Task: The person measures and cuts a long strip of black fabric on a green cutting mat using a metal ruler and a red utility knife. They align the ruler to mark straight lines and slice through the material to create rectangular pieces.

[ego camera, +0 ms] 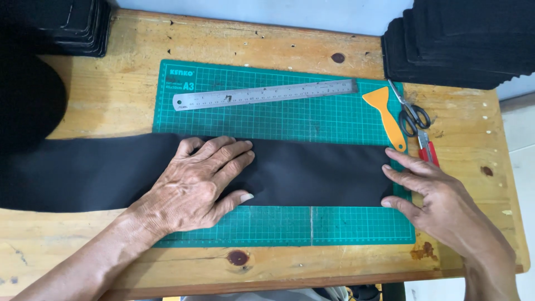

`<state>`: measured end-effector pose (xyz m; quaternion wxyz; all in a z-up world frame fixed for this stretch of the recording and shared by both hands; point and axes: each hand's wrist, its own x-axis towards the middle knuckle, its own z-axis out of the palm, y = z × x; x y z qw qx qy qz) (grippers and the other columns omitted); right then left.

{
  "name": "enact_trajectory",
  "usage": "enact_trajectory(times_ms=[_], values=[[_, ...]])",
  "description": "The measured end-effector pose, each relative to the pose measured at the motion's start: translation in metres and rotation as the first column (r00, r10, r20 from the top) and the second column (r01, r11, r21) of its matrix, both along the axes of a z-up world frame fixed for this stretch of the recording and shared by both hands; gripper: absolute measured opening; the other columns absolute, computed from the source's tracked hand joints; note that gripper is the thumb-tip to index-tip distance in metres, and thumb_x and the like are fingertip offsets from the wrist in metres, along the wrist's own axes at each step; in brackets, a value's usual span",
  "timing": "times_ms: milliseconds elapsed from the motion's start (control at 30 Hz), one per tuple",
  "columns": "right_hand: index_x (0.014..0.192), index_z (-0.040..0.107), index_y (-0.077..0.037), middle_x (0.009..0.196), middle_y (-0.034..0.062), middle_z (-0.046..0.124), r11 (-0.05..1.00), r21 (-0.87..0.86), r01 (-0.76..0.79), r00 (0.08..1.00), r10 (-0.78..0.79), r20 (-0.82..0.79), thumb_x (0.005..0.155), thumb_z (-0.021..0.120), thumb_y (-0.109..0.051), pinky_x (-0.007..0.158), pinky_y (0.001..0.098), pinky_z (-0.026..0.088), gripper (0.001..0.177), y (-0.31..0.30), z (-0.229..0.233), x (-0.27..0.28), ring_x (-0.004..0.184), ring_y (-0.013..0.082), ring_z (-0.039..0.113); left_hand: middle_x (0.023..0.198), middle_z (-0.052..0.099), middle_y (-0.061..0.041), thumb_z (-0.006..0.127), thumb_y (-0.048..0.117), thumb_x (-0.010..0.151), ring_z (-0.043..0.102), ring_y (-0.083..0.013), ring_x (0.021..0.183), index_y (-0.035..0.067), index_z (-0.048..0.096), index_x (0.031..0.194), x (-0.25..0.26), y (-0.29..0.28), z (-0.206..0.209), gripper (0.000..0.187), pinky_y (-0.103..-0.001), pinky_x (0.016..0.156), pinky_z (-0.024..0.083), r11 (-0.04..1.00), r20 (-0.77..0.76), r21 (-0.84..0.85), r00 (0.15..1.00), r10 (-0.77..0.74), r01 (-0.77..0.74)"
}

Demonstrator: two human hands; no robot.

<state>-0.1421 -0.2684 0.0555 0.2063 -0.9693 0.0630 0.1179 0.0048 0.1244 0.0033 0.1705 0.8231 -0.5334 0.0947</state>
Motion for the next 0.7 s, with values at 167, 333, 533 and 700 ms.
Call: enact_trajectory(times_ms=[167,333,533,700], values=[[0.134,0.066,-0.021,0.159,-0.0078,0.051,0.978,-0.202,-0.042,0.990,0.013,-0.140,0.078,0.072,-0.052,0.104,0.0400,0.052,0.064,0.009,0.015,0.014,0.143,0.0157,0.049,0.149,0.060,-0.009,0.048,0.043,0.104,0.056,-0.0298,0.133,0.007,0.060,0.143,0.002,0.003,0.001,0.054,-0.047,0.098,0.038,0.999,0.006,-0.020,1.000,-0.025,0.025],[0.119,0.073,-0.014,0.140,0.0097,0.064,0.934,-0.254,-0.250,0.966,0.259,0.005,0.093,0.059,-0.046,0.102,0.0551,0.053,0.044,0.034,0.022,0.074,0.120,0.0282,0.066,0.148,0.061,-0.009,0.054,0.040,0.102,0.056,-0.0302,0.131,0.007,0.061,0.141,0.002,0.002,0.001,0.051,-0.048,0.096,0.039,0.998,-0.011,-0.053,0.999,-0.032,0.031],[0.110,0.069,-0.004,0.106,0.0131,0.061,0.880,-0.323,-0.348,0.850,0.441,0.288,0.091,0.079,-0.022,0.078,0.0496,0.053,0.029,0.056,0.002,0.179,0.095,0.0333,0.063,0.147,0.060,-0.010,0.052,0.042,0.103,0.056,-0.0329,0.128,0.006,0.061,0.139,0.004,0.002,0.001,0.052,-0.050,0.094,0.039,0.996,-0.022,-0.074,0.999,-0.041,0.039],[0.114,0.065,-0.013,0.114,0.0059,0.066,0.964,-0.017,-0.266,0.962,0.264,-0.071,0.079,0.087,-0.018,0.088,0.0405,0.052,0.042,0.057,-0.002,0.221,0.101,0.0236,0.062,0.148,0.059,-0.010,0.054,0.040,0.101,0.053,-0.0324,0.130,0.006,0.060,0.138,0.006,0.002,0.002,0.051,-0.051,0.094,0.039,0.997,-0.120,-0.061,0.991,-0.053,0.045]])
